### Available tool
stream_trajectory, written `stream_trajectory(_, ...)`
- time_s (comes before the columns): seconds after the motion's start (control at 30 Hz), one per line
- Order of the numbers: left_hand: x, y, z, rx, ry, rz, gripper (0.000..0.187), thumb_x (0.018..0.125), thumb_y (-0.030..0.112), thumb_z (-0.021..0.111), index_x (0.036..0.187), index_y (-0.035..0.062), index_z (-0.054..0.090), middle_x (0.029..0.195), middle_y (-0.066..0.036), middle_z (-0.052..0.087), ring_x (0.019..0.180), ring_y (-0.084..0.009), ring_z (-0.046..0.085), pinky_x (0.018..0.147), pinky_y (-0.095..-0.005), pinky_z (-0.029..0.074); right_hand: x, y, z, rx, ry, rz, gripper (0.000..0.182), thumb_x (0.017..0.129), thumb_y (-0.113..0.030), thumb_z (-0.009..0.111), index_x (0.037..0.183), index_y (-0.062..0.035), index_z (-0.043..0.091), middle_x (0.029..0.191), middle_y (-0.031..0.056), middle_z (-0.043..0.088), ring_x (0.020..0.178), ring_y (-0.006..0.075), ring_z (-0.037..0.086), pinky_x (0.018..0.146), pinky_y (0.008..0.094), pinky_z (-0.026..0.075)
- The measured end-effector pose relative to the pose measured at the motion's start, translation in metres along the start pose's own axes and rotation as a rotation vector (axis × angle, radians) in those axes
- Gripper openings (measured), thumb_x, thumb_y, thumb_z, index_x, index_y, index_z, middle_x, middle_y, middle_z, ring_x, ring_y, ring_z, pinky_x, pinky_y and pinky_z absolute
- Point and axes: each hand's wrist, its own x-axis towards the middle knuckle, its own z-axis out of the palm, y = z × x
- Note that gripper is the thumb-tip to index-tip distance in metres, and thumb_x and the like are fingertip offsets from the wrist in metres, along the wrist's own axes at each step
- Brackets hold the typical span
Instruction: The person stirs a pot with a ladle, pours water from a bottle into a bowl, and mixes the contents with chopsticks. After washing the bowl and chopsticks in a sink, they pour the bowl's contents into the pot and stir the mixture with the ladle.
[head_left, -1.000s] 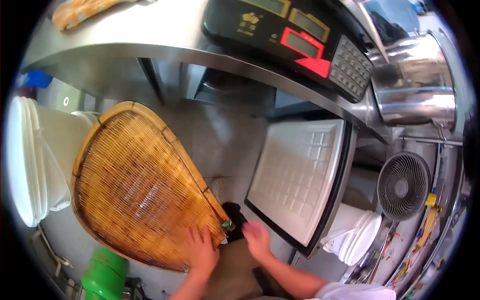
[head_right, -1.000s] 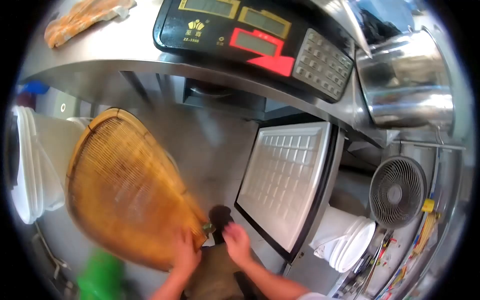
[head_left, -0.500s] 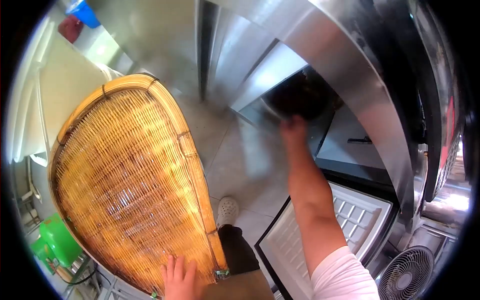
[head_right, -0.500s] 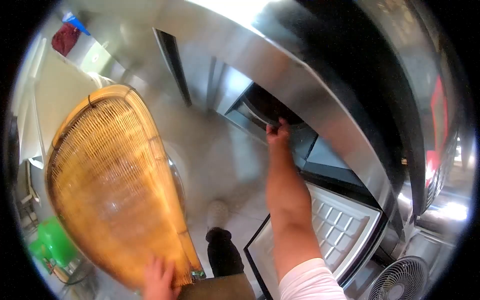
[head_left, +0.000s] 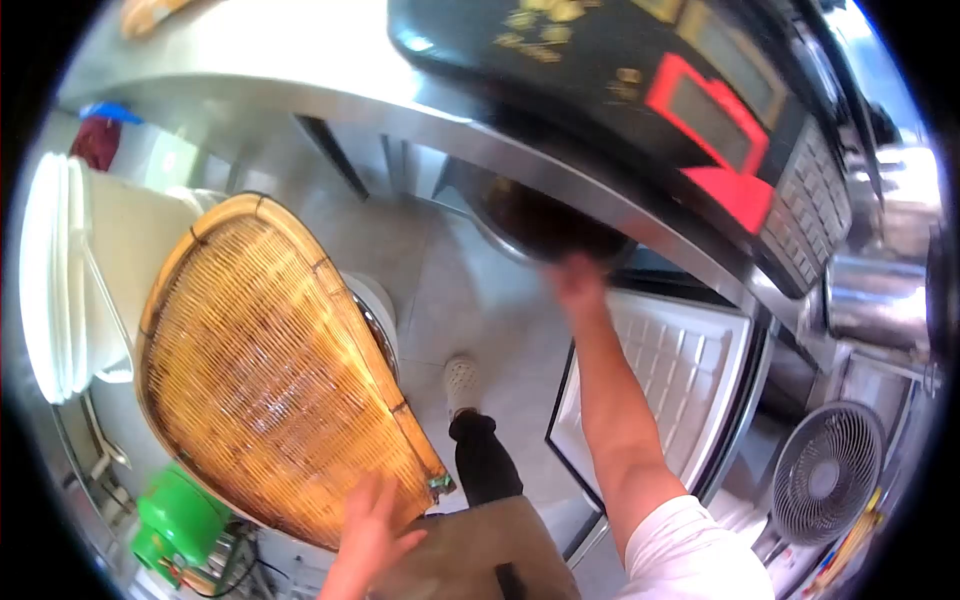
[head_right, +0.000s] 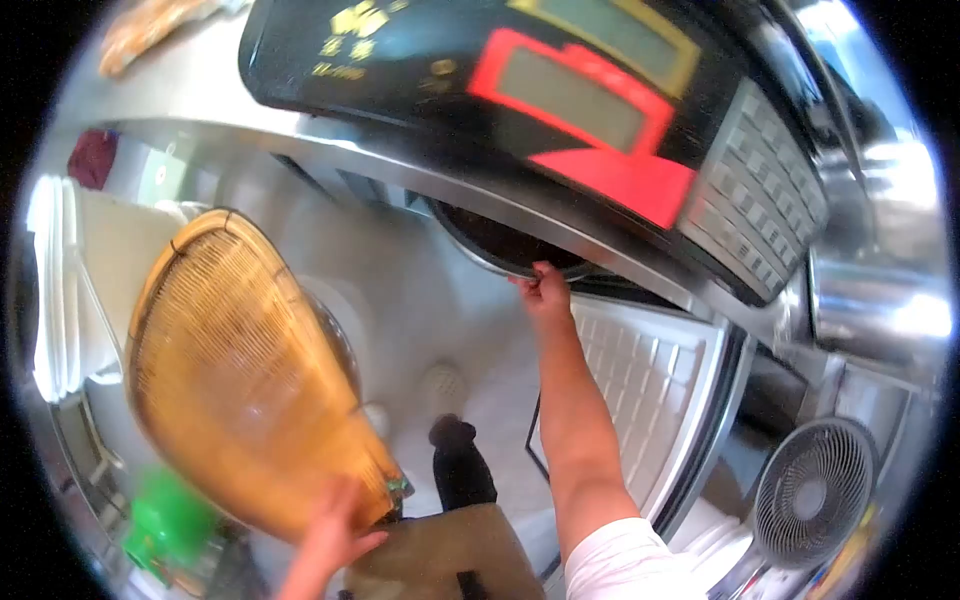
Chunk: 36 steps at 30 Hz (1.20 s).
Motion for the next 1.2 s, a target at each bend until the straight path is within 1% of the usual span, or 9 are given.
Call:
stream_trajectory(0.13, -0.011, 0.003, -0.025, -0.034, 0.074, 0.021, 0.074, 0.067, 0.024, 0.081, 0.128, -0.0031, 0.048, 0.13, -0.027, 0.047, 0.123, -0.0424, 0.043, 0.101, -0.0456, 0.039, -0.057, 0.013, -0.019, -0.035, 0.132, 0.024, 0.006, 0.084, -0.003, 0.049, 0.087, -0.0044, 0.054, 0.093, 0.0101, 0.058, 0.077, 0.0253, 0.056, 0.075, 0.0473, 0.055)
stream_trajectory(0.37, -0.023, 0.008, -0.075, -0.275, 0.385, 0.033, 0.047, 0.075, 0.014, 0.072, 0.115, -0.0054, 0.058, 0.106, -0.021, 0.064, 0.101, -0.0327, 0.062, 0.092, -0.0384, 0.046, -0.203, 0.003, -0.038, -0.175, 0.289, 0.106, 0.009, 0.081, -0.002, 0.055, 0.084, -0.0104, 0.055, 0.084, 0.0027, 0.054, 0.074, 0.0163, 0.051, 0.065, 0.0358, 0.042)
stream_trajectory(0.53, 0.062, 0.016, -0.112, -0.679, 0.411, 0.086, 0.041, 0.083, 0.015, 0.067, 0.116, -0.0071, 0.056, 0.111, -0.019, 0.062, 0.105, -0.0259, 0.059, 0.093, -0.0352, 0.045, -0.315, -0.023, -0.046, -0.016, 0.233, 0.115, 0.017, 0.079, 0.003, 0.053, 0.096, -0.0001, 0.053, 0.094, 0.0089, 0.058, 0.087, 0.0209, 0.057, 0.081, 0.0357, 0.049)
stream_trajectory(0.6, 0.103, 0.038, -0.131, -0.552, 0.534, 0.118, 0.054, 0.086, 0.032, 0.063, 0.121, -0.009, 0.052, 0.106, -0.017, 0.062, 0.098, -0.0265, 0.059, 0.093, -0.0358, 0.044, -0.363, -0.036, -0.042, -0.007, 0.209, 0.151, 0.023, 0.079, 0.004, 0.052, 0.102, 0.0035, 0.051, 0.1, 0.0119, 0.058, 0.094, 0.0236, 0.059, 0.089, 0.037, 0.049)
stream_trajectory(0.67, 0.15, 0.033, -0.137, -0.679, 0.27, 0.127, 0.051, 0.085, 0.033, 0.064, 0.115, -0.0079, 0.055, 0.1, -0.016, 0.063, 0.091, -0.0264, 0.061, 0.083, -0.0353, 0.049, -0.41, -0.043, -0.041, -0.038, 0.217, 0.163, 0.032, 0.078, 0.006, 0.052, 0.11, 0.0028, 0.05, 0.106, 0.0137, 0.059, 0.099, 0.0269, 0.059, 0.096, 0.0399, 0.047)
stream_trajectory(0.77, 0.138, 0.085, -0.16, -0.83, -0.227, -0.213, 0.041, 0.084, 0.03, 0.065, 0.105, -0.0045, 0.058, 0.092, -0.013, 0.062, 0.083, -0.0239, 0.061, 0.068, -0.0339, 0.051, -0.475, -0.047, -0.037, -0.096, 0.243, 0.134, 0.039, 0.078, 0.007, 0.051, 0.117, 0.0064, 0.047, 0.113, 0.0157, 0.056, 0.106, 0.0292, 0.056, 0.099, 0.0394, 0.045)
stream_trajectory(0.8, 0.181, 0.045, -0.119, -1.052, -0.348, -0.072, 0.032, 0.084, 0.026, 0.065, 0.1, -0.0007, 0.058, 0.09, -0.012, 0.061, 0.079, -0.022, 0.061, 0.062, -0.0335, 0.052, -0.501, -0.051, -0.028, -0.155, 0.277, 0.122, 0.04, 0.079, 0.007, 0.052, 0.119, 0.0056, 0.047, 0.113, 0.0157, 0.056, 0.106, 0.0301, 0.057, 0.097, 0.0419, 0.047)
stream_trajectory(0.97, 0.057, 0.094, -0.138, -1.3, -0.393, -0.043, 0.036, 0.074, -0.002, 0.058, 0.109, -0.0026, 0.056, 0.098, -0.016, 0.062, 0.085, -0.0276, 0.063, 0.073, -0.042, 0.056, -0.578, -0.064, -0.058, -0.278, 0.227, 0.136, 0.046, 0.08, 0.003, 0.057, 0.125, -0.0022, 0.045, 0.113, 0.0124, 0.057, 0.099, 0.0258, 0.061, 0.084, 0.0421, 0.055)
stream_trajectory(1.2, -0.103, 0.093, -0.141, -1.275, -0.269, 0.041, 0.04, 0.068, -0.005, 0.063, 0.108, -0.0077, 0.058, 0.101, -0.016, 0.064, 0.087, -0.0276, 0.065, 0.076, -0.0406, 0.055, -0.593, -0.105, -0.106, -0.36, 0.097, 0.274, 0.033, 0.078, 0.002, 0.062, 0.11, -0.0021, 0.055, 0.095, 0.0061, 0.062, 0.084, 0.0167, 0.063, 0.075, 0.0328, 0.054)
